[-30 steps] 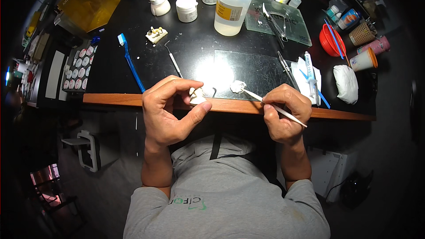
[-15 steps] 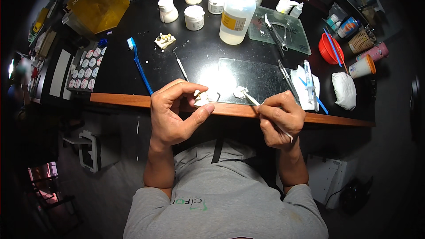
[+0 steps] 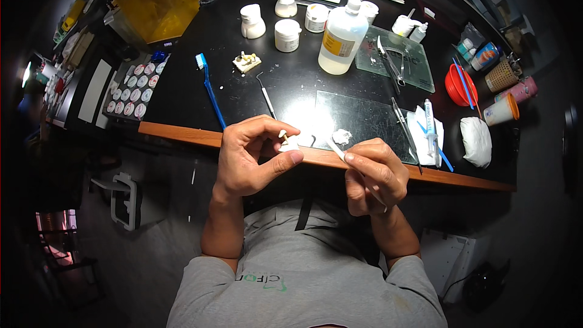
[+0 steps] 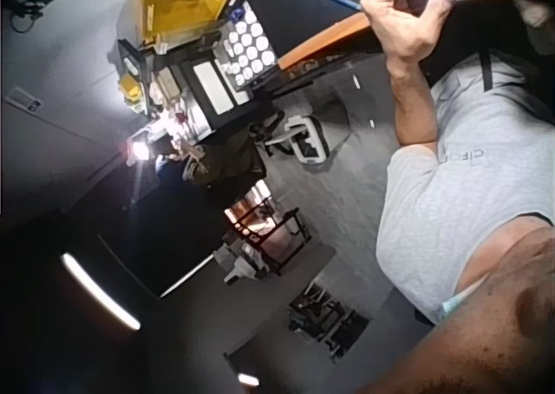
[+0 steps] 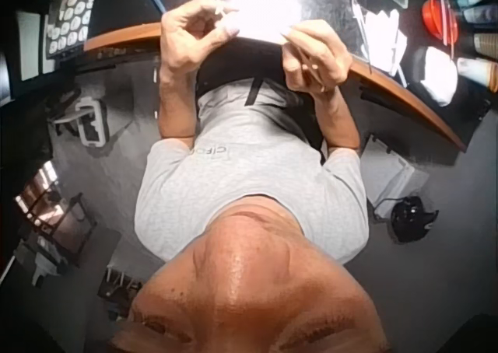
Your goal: Apply ceramic or composite material to a dental bridge and then place it into a porcelain furnace.
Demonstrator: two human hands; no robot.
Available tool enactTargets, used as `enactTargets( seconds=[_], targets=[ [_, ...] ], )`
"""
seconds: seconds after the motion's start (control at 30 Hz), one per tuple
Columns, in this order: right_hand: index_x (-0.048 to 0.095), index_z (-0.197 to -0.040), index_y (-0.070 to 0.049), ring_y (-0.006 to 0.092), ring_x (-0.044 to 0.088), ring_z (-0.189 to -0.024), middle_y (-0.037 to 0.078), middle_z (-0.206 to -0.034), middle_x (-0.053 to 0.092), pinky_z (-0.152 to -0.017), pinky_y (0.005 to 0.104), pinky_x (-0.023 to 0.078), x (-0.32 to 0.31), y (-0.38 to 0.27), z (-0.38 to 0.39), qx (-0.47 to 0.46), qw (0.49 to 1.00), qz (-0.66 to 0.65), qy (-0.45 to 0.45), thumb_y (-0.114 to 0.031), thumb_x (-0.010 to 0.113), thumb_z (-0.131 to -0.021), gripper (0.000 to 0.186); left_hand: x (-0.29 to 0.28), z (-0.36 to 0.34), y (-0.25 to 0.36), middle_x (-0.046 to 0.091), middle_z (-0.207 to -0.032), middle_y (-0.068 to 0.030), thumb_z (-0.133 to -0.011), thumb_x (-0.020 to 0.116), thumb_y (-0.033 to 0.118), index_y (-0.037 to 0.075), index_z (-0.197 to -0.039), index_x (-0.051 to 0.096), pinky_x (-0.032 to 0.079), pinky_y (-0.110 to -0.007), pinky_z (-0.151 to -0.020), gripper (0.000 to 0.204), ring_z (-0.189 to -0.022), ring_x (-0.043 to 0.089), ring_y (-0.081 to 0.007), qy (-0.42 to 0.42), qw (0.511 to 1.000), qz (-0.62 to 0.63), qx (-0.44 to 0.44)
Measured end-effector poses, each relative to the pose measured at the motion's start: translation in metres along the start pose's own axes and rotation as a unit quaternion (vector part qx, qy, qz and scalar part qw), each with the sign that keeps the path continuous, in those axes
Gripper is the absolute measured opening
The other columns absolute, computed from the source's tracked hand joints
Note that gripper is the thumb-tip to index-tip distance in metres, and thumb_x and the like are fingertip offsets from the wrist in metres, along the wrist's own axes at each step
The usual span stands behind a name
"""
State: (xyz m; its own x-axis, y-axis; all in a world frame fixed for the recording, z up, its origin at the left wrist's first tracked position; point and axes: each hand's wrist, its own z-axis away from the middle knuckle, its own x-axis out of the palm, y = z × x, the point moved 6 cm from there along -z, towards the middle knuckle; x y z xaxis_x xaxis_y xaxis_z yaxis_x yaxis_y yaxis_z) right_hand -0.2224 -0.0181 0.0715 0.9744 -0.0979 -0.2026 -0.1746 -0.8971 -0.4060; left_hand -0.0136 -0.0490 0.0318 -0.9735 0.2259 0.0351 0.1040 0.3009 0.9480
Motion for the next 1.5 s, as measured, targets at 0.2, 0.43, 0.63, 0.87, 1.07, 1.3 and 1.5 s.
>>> enactTargets(
  seconds=[0.2,0.43,0.63,0.87,1.07,1.3,1.5],
  targets=[
    [0.074,-0.098,-0.002,0.0174,0.07,-0.071,0.009,-0.087,0.068,-0.058,0.0286,0.057,0.013,-0.005,0.003,-0.063,0.998,-0.007,-0.013,0.007,0.072,-0.062,0.037,-0.001,-0.001,-0.002,0.07,-0.093,-0.0102,-0.077,0.091,0.013,-0.006,-0.101,0.072,0.05,-0.023,-0.074,0.037,-0.084,0.065,-0.0103,-0.012,0.998,0.052,-0.023],
    [0.073,-0.097,-0.004,0.0161,0.071,-0.072,0.007,-0.086,0.069,-0.054,0.0258,0.055,0.013,-0.006,0.005,-0.057,0.998,0.004,-0.012,0.005,0.074,-0.064,0.035,0.0,-0.003,0.001,0.071,-0.092,-0.0061,-0.073,0.093,0.006,-0.004,-0.102,0.074,0.052,-0.019,-0.069,0.035,-0.077,0.061,-0.005,-0.037,0.997,0.061,0.005],
    [0.073,-0.096,-0.007,0.0153,0.071,-0.072,0.005,-0.083,0.07,-0.052,0.0245,0.053,0.014,-0.007,0.007,-0.061,0.998,0.001,-0.02,0.0,0.079,-0.069,0.029,0.0,-0.003,0.002,0.072,-0.095,-0.0086,-0.073,0.092,0.005,-0.003,-0.109,0.075,0.054,-0.02,-0.071,0.041,-0.081,0.065,-0.0067,-0.052,0.998,0.031,0.02],
    [0.074,-0.091,-0.01,0.0148,0.071,-0.072,0.004,-0.084,0.071,-0.049,0.0231,0.053,0.013,-0.005,0.012,-0.068,0.997,-0.002,-0.037,-0.023,0.088,-0.076,0.024,0.001,-0.004,0.001,0.074,-0.095,-0.0105,-0.073,0.093,0.006,-0.004,-0.11,0.075,0.053,-0.02,-0.07,0.042,-0.082,0.067,-0.0083,-0.058,0.997,0.049,0.02],
    [0.075,-0.09,-0.01,0.0144,0.071,-0.072,0.003,-0.084,0.071,-0.049,0.0227,0.054,0.014,-0.004,0.012,-0.064,0.997,-0.006,-0.035,-0.023,0.088,-0.075,0.023,0.001,-0.003,0.003,0.074,-0.091,-0.0098,-0.073,0.093,0.007,-0.004,-0.108,0.075,0.053,-0.02,-0.067,0.04,-0.078,0.068,-0.0089,-0.053,0.997,0.053,0.011],
    [0.076,-0.091,-0.01,0.0141,0.071,-0.072,0.003,-0.085,0.071,-0.05,0.0225,0.055,0.013,-0.005,0.011,-0.063,0.997,0.002,-0.04,-0.015,0.088,-0.07,0.025,0.0,-0.002,0.002,0.073,-0.089,-0.0096,-0.074,0.092,0.007,-0.004,-0.106,0.076,0.053,-0.021,-0.067,0.038,-0.077,0.067,-0.0082,-0.054,0.996,0.065,-0.003],
    [0.076,-0.091,-0.01,0.0142,0.071,-0.073,0.003,-0.085,0.071,-0.051,0.0225,0.055,0.015,-0.006,0.01,-0.065,0.997,0.003,-0.037,-0.012,0.088,-0.069,0.025,0.0,-0.002,0.001,0.073,-0.086,-0.0079,-0.074,0.092,0.008,-0.003,-0.106,0.076,0.052,-0.02,-0.067,0.037,-0.076,0.066,-0.0076,-0.05,0.997,0.064,-0.005]
  ],
)
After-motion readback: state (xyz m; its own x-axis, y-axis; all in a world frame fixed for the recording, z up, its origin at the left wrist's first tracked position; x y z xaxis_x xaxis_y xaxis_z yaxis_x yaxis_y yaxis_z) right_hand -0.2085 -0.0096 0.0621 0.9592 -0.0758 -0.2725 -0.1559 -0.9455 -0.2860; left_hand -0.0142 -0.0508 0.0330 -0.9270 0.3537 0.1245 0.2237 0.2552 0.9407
